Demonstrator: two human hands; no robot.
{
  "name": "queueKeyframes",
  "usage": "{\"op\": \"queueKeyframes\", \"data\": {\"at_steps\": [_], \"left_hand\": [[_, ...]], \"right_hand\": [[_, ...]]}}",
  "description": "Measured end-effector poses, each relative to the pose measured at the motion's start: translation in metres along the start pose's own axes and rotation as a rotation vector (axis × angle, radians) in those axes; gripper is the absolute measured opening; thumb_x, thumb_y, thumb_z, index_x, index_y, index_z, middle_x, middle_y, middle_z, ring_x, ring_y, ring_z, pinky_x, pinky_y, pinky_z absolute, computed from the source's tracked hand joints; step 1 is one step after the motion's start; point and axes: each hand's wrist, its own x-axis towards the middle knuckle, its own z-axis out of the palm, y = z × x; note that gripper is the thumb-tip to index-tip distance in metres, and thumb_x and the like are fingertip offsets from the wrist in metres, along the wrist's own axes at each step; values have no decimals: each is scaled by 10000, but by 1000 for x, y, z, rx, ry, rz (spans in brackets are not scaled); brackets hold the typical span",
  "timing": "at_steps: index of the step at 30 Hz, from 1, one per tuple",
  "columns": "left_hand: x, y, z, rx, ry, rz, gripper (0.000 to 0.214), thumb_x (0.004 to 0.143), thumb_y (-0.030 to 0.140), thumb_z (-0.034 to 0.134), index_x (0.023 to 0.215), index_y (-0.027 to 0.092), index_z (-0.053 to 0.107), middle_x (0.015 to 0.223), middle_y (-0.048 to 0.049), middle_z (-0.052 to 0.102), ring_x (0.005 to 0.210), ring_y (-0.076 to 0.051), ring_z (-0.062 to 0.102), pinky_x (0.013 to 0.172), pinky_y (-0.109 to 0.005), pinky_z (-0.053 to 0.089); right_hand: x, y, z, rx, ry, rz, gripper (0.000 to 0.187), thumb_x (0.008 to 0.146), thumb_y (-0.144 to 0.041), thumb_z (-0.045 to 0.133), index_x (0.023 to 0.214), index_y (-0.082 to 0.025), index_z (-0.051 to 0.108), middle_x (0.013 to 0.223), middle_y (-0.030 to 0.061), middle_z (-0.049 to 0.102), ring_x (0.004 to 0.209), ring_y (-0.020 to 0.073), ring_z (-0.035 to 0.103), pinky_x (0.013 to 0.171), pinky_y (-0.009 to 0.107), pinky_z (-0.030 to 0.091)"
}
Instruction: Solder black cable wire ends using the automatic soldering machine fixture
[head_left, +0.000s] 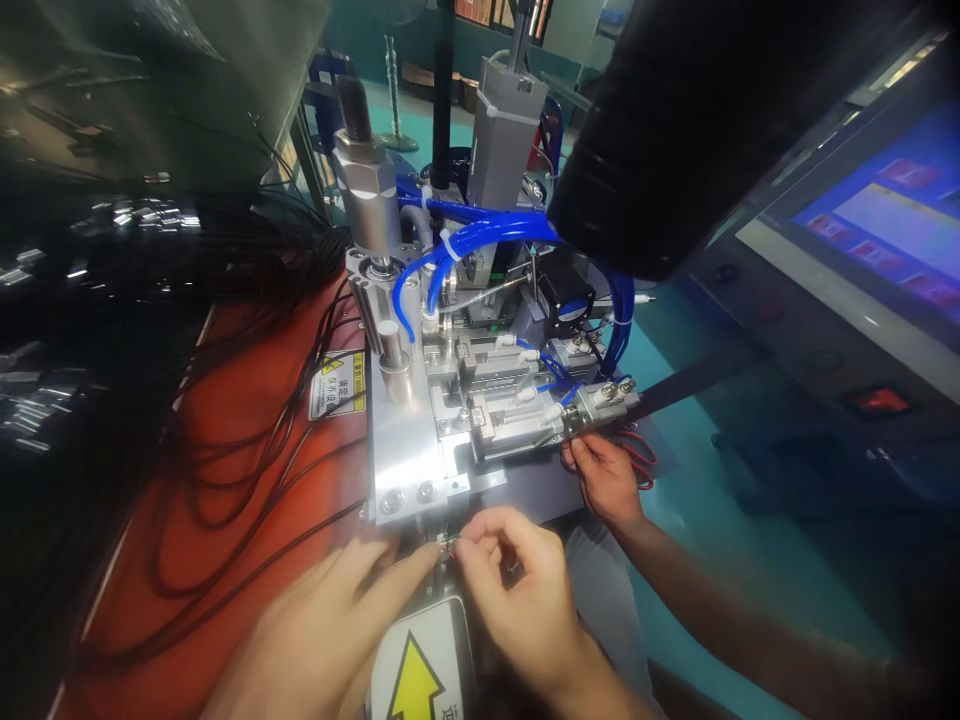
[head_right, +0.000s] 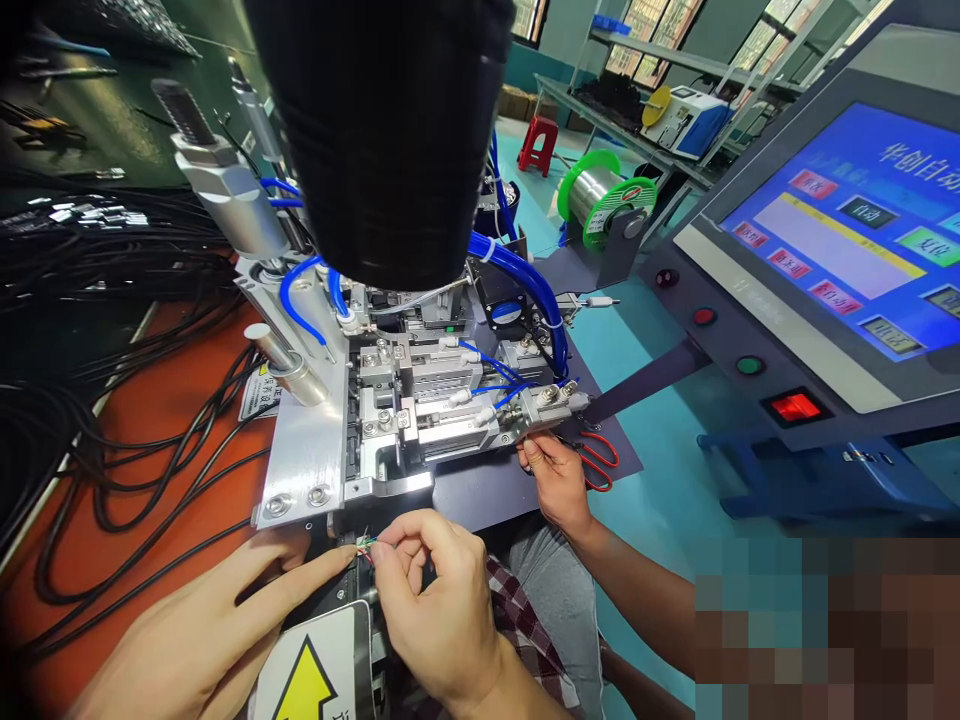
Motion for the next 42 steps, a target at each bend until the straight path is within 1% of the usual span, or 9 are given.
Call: {"op": "queueKeyframes", "data": {"at_steps": [4, 9, 18, 27, 30, 32, 35, 39, 42], "left_hand": [[-1, 0, 1, 15, 10, -4, 432, 978, 222, 374, 1328, 330, 604, 1010, -36, 705, 868, -165, 715, 759, -210, 568], [-1, 1, 2, 22, 15, 4, 438, 985, 208, 360, 1336, 322, 595, 1011, -40, 703, 881, -169, 710, 760, -220, 571], [-4, 0, 4, 24, 18, -2, 417, 998, 231, 358, 1317, 316, 613, 1044, -44, 702, 910, -172, 702, 811, -237, 566], [-7, 0, 7, 39, 9, -12, 437, 992, 222, 342, 1324, 332, 604, 1040, -38, 693, 878, -168, 698, 783, -230, 555], [-11, 0, 8, 69, 17, -13, 423, 1004, 248, 338, 1331, 329, 594, 1097, -50, 683, 942, -186, 696, 831, -254, 550], [-11, -1, 8, 75, 26, -5, 409, 1010, 270, 346, 1329, 321, 597, 1116, -55, 678, 970, -192, 694, 856, -260, 544], [-9, -1, 7, 47, 19, 8, 399, 1011, 281, 355, 1313, 318, 613, 1072, -46, 686, 911, -174, 697, 812, -230, 545], [-4, -1, 5, 34, 19, 6, 403, 1009, 269, 356, 1314, 327, 612, 1044, -36, 690, 877, -162, 698, 793, -214, 542], [-4, -1, 4, 23, 12, 9, 406, 1001, 249, 366, 1331, 316, 594, 1053, -39, 679, 883, -161, 694, 790, -211, 539]], "right_hand": [[4, -3, -1, 50, -109, 118, 134, 893, -240, 551, 770, -196, 583, 586, -35, 520, 513, 118, 484, 479, 233, 380], [6, -8, -4, 22, -177, 117, 179, 946, -285, 476, 792, -210, 528, 616, -35, 491, 563, 137, 489, 552, 265, 386], [6, -16, -7, -83, -192, 60, 171, 942, -287, 455, 801, -212, 515, 658, -19, 538, 578, 144, 505, 573, 288, 356], [6, -12, -4, -99, -196, 144, 184, 939, -308, 447, 787, -217, 497, 622, -43, 481, 548, 141, 468, 572, 290, 340], [6, -14, -3, -122, -180, 201, 179, 931, -301, 463, 775, -217, 487, 639, -35, 494, 582, 148, 482, 582, 289, 344], [6, -15, -4, -77, -196, 281, 170, 919, -296, 485, 770, -214, 495, 642, -33, 498, 590, 150, 488, 575, 282, 350], [8, -13, -8, 63, -220, 393, 178, 908, -308, 521, 764, -205, 512, 634, -37, 490, 575, 138, 474, 548, 266, 347], [7, -7, -6, 215, -210, 392, 261, 939, -382, 500, 748, -204, 509, 628, -44, 460, 570, 123, 416, 524, 255, 319], [8, -6, 1, 296, -201, 376, 257, 911, -386, 552, 735, -204, 506, 622, -52, 447, 573, 116, 398, 519, 245, 315]]}}
